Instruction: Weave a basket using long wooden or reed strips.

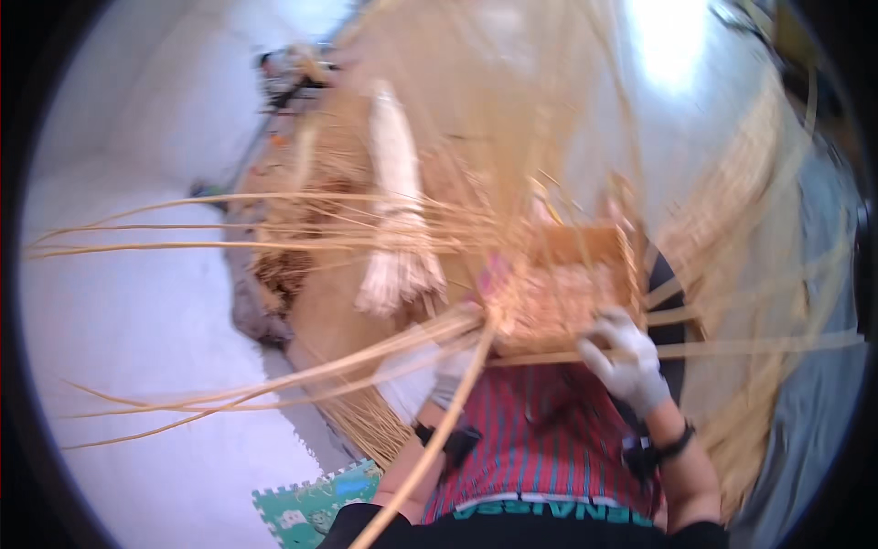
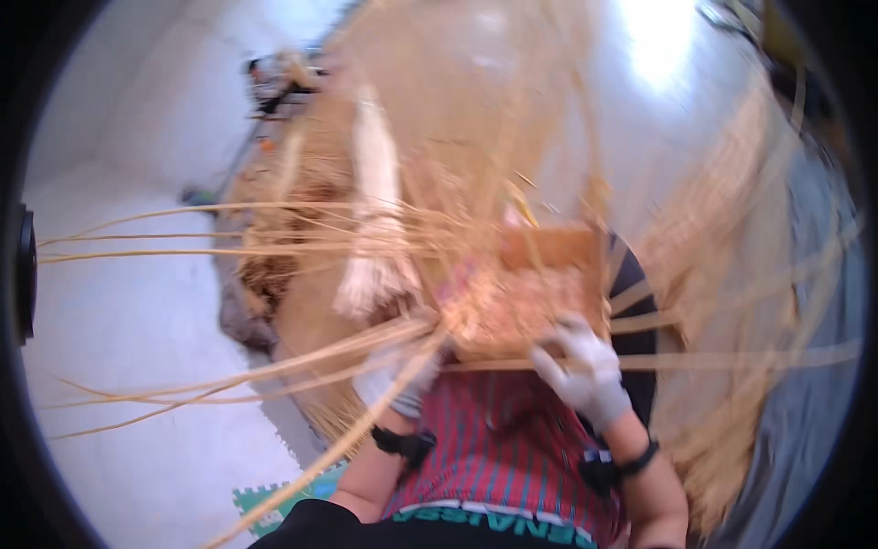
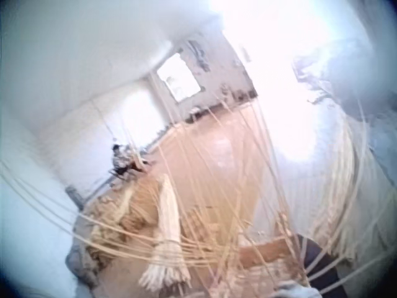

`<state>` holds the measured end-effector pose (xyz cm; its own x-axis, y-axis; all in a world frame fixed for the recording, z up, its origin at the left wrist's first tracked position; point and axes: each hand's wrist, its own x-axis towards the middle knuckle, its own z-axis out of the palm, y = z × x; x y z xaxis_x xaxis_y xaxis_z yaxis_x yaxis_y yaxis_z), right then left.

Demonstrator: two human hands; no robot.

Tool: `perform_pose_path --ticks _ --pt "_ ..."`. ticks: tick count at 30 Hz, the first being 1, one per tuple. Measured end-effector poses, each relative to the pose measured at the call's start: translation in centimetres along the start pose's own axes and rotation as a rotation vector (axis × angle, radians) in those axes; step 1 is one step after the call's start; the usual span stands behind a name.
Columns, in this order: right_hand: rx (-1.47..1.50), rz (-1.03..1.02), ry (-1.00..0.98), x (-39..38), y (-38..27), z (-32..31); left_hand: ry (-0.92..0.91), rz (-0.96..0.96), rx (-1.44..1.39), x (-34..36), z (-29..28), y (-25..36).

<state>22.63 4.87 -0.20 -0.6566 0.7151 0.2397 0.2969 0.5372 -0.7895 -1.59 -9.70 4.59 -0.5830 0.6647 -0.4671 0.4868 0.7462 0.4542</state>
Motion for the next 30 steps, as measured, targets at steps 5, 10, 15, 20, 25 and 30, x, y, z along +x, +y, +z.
perform_pose_path --ticks 5,10,15,20,25,30 --pt "0.099 0.031 -0.035 0.3 -1.0 0.5 0.262 0.284 -0.925 1.2 7.3 -6.8" --pt "0.085 0.02 -0.102 1.5 -0.2 -0.1 0.253 0.231 -0.674 1.8 7.7 -7.6" --pt "0.148 0.048 -0.092 1.9 -0.7 -0.3 0.375 0.356 -0.721 2.4 8.1 -7.6" --pt "0.059 -0.039 -0.046 2.0 -0.5 -0.2 0.443 0.409 -0.827 2.5 8.0 -6.2" --pt "0.059 0.032 -0.078 1.9 -0.4 -0.2 0.539 0.461 -0.605 2.7 7.7 -6.1" --pt "0.055 -0.003 -0.063 2.3 -1.1 -0.4 0.543 0.203 -0.464 3.7 9.4 -9.2"
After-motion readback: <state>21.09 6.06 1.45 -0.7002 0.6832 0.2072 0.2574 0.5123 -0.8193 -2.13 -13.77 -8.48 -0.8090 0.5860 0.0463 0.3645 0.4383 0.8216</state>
